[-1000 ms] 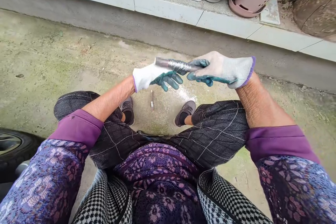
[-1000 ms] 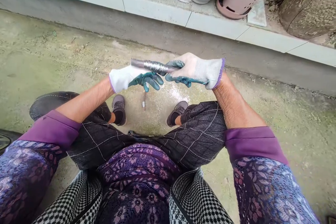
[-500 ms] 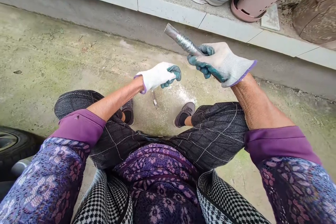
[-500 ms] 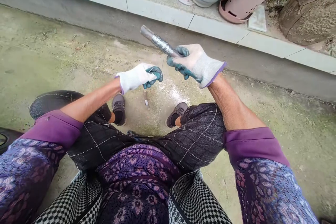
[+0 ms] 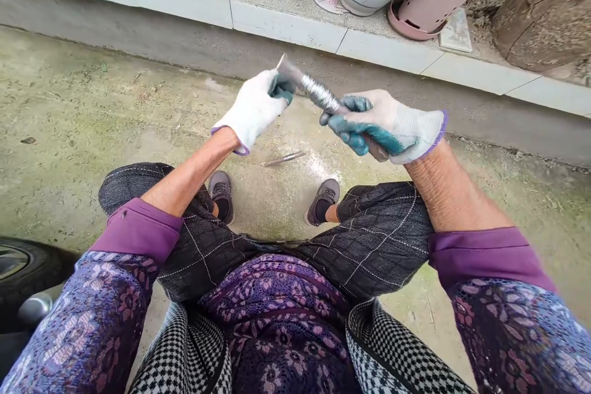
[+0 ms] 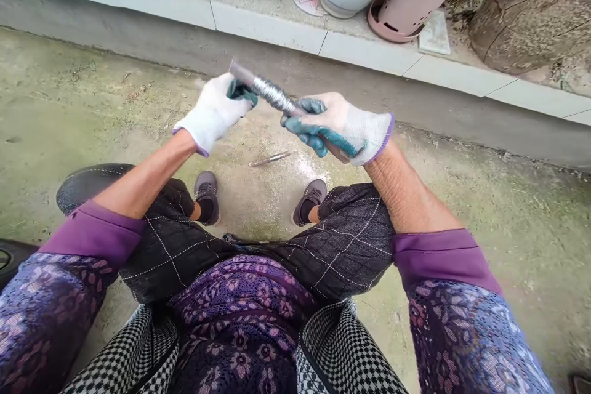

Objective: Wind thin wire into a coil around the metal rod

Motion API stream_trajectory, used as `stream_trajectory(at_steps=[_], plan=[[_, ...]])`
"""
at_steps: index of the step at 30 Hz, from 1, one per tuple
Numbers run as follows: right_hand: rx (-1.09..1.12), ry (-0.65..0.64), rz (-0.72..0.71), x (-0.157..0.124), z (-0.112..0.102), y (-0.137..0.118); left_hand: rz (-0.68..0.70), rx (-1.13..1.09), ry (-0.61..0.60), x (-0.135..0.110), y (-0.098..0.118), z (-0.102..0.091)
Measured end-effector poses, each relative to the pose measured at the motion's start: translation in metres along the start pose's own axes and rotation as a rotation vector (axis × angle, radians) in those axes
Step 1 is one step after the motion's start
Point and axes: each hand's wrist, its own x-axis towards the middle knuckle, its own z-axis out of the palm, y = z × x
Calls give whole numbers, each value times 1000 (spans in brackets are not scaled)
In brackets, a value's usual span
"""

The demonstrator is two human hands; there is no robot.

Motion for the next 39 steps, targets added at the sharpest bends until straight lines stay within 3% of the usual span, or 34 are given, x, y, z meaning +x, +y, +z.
stream_trajectory(at_steps=[3, 9, 14, 17, 21, 24, 28, 32, 36, 39], plan=[[99, 111, -44, 2, 3, -3, 5, -60, 78, -9, 15, -5], [16, 123, -50, 4, 15, -7, -99, -272, -134, -17, 24, 17], [-258, 285, -115, 18, 22, 3, -194, -451, -200, -20, 38, 24], [-477, 365, -144, 29, 28, 11, -196, -531, -242, -17, 35, 26], [-762, 338, -230, 36, 33, 13, -142, -520, -157, -8, 19, 32], [-734, 279, -311, 38, 26, 8, -139, -380, -127, -6, 13, 23], [-497, 372, -323, 47, 19, 4, -170, -317, -274, -17, 20, -8], [-309, 170, -224, 62, 41, 8, -170, -407, -416, -32, 24, -31], [-164, -146, -206, 60, 68, 13, -153, -361, -447, -39, 23, -46], [-7, -179, -193, 45, 71, 14, -161, -177, -434, -38, 19, -57]])
